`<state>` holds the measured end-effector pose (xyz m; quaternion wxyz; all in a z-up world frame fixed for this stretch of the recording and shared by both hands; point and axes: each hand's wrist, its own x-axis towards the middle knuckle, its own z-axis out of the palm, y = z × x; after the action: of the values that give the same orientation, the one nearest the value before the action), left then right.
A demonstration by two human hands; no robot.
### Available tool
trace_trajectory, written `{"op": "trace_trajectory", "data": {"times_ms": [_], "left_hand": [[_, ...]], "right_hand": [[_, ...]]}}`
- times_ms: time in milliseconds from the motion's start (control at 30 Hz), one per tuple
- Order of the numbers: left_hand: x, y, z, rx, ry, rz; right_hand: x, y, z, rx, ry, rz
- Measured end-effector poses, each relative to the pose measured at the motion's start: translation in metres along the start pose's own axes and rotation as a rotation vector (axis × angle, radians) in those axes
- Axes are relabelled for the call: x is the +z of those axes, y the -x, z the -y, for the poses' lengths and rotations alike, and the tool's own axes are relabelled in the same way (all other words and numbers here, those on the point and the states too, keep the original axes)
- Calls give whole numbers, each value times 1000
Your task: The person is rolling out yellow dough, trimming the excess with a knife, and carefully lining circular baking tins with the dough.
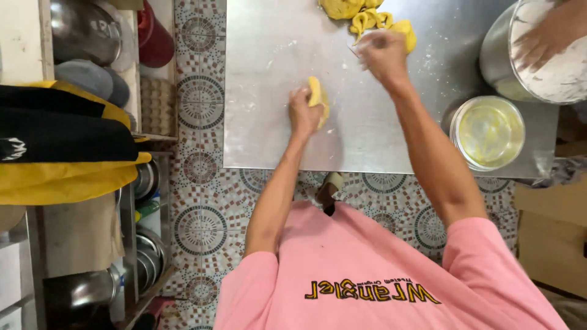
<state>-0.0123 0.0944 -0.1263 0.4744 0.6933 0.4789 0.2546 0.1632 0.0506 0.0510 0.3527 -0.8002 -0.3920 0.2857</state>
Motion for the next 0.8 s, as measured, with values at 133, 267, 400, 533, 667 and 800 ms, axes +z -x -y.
{"op": "trace_trajectory", "data": {"times_ms": [133,267,400,533,667,800], "left_hand": [[2,34,-9,636,-150,70],[-37,60,26,604,-344,393],[-125,78,38,407,-91,121],[-199,107,30,101,-270,73],[-244,138,68,125,-412,54],[-268,157,85,-206,-397,22]], "right_hand": [[-3,-3,-49,-109,20,82],[23,15,-39,-57,-260,-298],[80,45,-65,-307,-4,43],[158,24,-100,-332,431,-81],[207,73,-86,-547,648,25],[152,66,-120,-572,433,-16]]}}
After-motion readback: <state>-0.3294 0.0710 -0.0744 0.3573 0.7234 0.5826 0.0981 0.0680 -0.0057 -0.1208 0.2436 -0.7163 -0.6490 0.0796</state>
